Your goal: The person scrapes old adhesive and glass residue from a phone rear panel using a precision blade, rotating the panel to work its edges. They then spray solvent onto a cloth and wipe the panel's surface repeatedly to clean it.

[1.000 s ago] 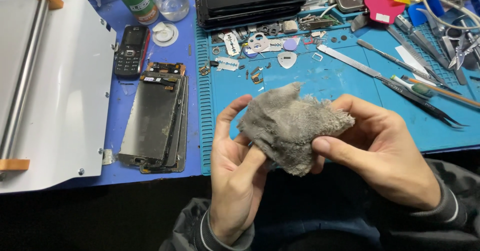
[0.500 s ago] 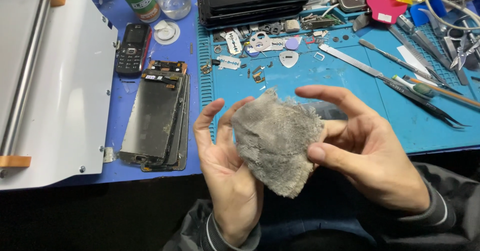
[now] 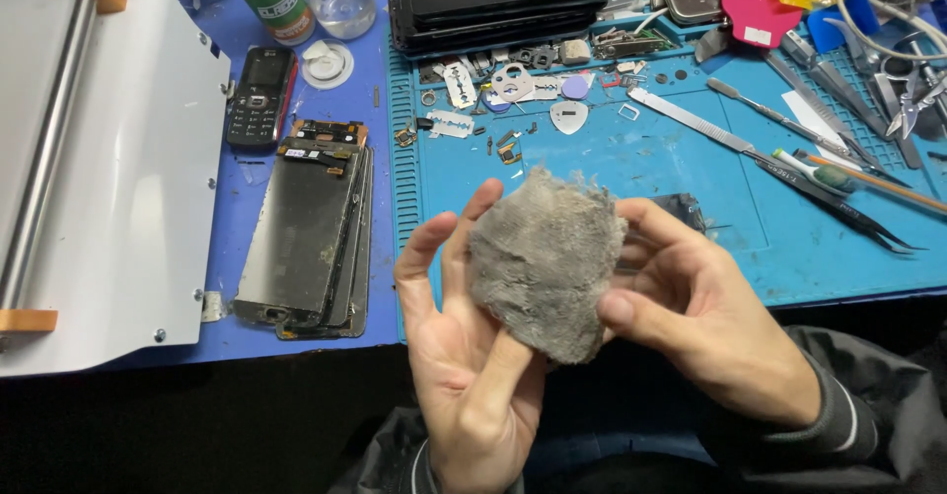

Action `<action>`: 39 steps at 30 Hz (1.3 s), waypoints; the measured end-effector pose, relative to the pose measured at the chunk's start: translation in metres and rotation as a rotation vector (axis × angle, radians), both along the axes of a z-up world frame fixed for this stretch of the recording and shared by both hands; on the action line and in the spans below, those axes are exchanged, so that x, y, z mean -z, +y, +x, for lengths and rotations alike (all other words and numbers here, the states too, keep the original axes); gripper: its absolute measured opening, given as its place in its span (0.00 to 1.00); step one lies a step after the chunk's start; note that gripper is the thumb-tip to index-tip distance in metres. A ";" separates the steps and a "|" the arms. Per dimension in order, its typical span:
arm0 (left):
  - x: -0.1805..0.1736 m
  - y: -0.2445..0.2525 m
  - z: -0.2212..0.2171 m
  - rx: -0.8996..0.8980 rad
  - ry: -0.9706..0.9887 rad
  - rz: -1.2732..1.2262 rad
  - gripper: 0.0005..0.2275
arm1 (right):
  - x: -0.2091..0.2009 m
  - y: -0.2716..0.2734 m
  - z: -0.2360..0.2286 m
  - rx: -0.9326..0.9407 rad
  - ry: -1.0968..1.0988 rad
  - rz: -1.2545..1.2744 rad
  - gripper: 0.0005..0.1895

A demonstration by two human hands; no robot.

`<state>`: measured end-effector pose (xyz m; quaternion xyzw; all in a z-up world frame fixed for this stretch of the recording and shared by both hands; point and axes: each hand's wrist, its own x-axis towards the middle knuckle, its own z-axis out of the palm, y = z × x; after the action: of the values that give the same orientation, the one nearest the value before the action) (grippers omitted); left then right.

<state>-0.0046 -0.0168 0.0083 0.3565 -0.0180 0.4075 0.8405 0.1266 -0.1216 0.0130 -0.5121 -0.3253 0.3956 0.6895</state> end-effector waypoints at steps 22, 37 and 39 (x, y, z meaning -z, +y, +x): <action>-0.027 0.028 -0.017 0.379 0.520 0.580 0.11 | -0.089 0.004 0.055 -0.379 -1.089 -0.388 0.26; -0.030 0.077 -0.026 -0.029 0.207 0.278 0.11 | -0.064 0.276 0.101 0.282 -1.366 0.227 0.35; -0.029 0.081 -0.030 -0.099 0.235 0.216 0.11 | -0.058 0.312 0.100 0.276 -1.330 0.191 0.38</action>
<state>-0.0346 0.0639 0.0370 0.4904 0.0543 0.3996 0.7726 0.2264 0.1900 0.0714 -0.6199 -0.6449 -0.1248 0.4291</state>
